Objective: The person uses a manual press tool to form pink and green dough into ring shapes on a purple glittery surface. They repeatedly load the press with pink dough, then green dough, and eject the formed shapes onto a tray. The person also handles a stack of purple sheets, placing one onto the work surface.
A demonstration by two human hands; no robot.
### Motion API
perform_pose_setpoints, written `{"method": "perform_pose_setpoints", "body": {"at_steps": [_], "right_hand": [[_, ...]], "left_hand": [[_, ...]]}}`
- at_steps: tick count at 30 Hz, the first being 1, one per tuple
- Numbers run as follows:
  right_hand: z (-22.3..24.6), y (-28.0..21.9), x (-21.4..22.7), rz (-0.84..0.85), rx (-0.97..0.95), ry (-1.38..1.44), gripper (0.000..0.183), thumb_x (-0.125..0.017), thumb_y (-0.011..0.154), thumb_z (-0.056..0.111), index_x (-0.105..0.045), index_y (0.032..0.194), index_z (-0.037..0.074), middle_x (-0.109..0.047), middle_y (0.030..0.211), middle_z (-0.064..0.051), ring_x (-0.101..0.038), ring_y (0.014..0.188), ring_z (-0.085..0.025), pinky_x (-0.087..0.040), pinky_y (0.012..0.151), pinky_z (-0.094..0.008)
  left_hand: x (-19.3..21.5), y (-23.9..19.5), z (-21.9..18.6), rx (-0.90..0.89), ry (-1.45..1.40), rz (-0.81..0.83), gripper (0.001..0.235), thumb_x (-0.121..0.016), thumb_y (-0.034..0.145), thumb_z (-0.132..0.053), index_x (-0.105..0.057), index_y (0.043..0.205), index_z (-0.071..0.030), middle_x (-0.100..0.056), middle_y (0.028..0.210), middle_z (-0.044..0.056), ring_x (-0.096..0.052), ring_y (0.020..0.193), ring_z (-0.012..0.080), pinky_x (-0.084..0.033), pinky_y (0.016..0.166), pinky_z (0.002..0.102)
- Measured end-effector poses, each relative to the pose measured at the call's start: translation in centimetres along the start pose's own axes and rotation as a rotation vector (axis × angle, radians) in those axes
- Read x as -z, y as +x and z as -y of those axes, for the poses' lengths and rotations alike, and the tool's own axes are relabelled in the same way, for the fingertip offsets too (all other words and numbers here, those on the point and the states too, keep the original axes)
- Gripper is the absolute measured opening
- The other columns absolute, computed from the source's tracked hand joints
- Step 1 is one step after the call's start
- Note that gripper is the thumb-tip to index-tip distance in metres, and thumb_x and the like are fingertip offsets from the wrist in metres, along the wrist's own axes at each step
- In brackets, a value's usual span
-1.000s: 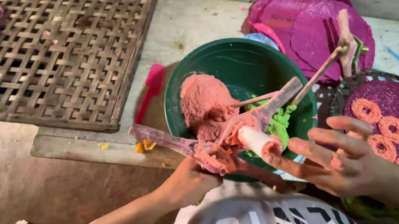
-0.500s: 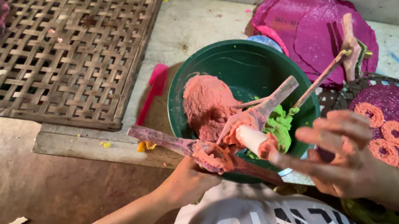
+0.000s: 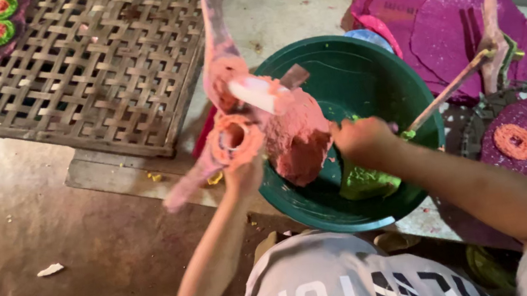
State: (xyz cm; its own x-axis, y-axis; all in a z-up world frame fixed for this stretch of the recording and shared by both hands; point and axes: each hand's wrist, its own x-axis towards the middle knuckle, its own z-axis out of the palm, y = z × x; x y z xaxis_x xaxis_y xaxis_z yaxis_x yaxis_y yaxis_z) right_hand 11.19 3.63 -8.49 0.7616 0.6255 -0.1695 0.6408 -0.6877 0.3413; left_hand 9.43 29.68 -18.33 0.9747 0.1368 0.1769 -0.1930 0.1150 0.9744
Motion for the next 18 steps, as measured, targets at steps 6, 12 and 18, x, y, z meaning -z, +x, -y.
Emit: {"method": "perform_pose_setpoints", "body": {"at_steps": [6, 12, 18], "right_hand": [[-0.7, -3.1, 4.3, -0.192, 0.114, 0.486, 0.014, -0.055, 0.079, 0.015, -0.065, 0.079, 0.005, -0.064, 0.075, -0.015, -0.068, 0.061, -0.035, -0.054, 0.055, -0.046], [-6.5, -8.3, 17.1, 0.389, -0.207, 0.492, 0.054, -0.048, 0.092, 0.020, -0.062, 0.141, 0.040, -0.069, 0.094, -0.001, -0.071, 0.079, -0.026, -0.056, 0.070, -0.043], [-0.8, -7.2, 12.4, -0.252, -0.222, 1.059, 0.081, -0.049, 0.082, -0.012, -0.050, 0.153, 0.026, -0.060, 0.096, -0.010, -0.067, 0.078, -0.027, -0.063, 0.075, -0.034]], "left_hand": [[-2.2, 0.8, -2.6, -0.233, 0.003, -0.102, 0.041, -0.067, 0.086, -0.006, -0.053, 0.125, -0.002, -0.062, 0.095, 0.003, -0.061, 0.083, 0.0117, -0.052, 0.076, 0.027], [-2.0, 1.9, -3.8, -0.345, 0.192, -0.120, 0.052, -0.073, 0.081, -0.008, -0.051, 0.128, -0.003, -0.063, 0.104, 0.006, -0.063, 0.089, 0.0171, -0.053, 0.080, 0.029], [-5.7, 2.1, -6.8, -0.113, -0.386, -0.068, 0.074, -0.077, 0.079, -0.015, -0.046, 0.145, -0.004, -0.063, 0.122, 0.007, -0.062, 0.109, 0.0197, -0.053, 0.096, 0.030]]}}
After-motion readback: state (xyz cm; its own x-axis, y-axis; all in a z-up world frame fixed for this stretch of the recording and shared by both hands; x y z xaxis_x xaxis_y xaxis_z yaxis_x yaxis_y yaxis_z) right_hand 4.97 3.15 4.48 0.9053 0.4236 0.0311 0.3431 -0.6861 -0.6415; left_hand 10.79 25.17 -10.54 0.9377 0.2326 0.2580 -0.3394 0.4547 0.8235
